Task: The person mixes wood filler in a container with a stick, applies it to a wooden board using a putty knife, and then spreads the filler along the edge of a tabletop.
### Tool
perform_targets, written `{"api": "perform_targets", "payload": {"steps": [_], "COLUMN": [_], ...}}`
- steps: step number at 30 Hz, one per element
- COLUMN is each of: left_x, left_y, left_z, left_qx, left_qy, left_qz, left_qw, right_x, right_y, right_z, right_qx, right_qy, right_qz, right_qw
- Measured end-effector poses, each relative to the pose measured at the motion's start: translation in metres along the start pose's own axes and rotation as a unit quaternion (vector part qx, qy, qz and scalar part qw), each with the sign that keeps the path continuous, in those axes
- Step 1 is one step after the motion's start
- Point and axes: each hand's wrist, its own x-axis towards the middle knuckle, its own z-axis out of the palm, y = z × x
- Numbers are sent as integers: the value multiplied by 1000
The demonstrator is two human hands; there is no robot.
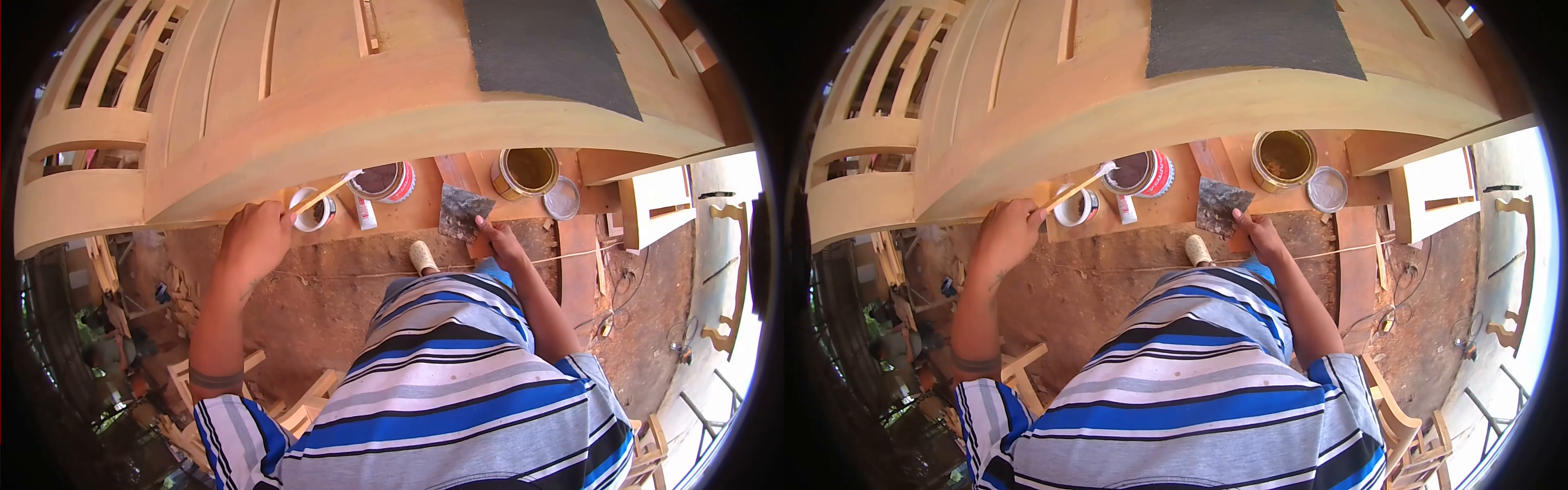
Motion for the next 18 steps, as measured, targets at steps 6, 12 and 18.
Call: {"api": "perform_targets", "payload": {"steps": [6, 12, 18], "left_x": [-17, -21, -26], "left_y": [4, 6, 4], "left_z": [19, 27, 10], "left_qx": [-49, -25, -19], "left_qy": [52, 38, 32], "left_qz": [0, 6, 18], "left_qw": [997, 999, 999], "right_x": [-4, 2, 1], "right_y": [-7, -1, -4], "right_z": [7, 0, 2], "right_qx": [0, -7, -7], "right_qy": [26, 15, 5], "right_qz": [5, 15, 19], "right_qw": [1000, 1000, 1000]}}
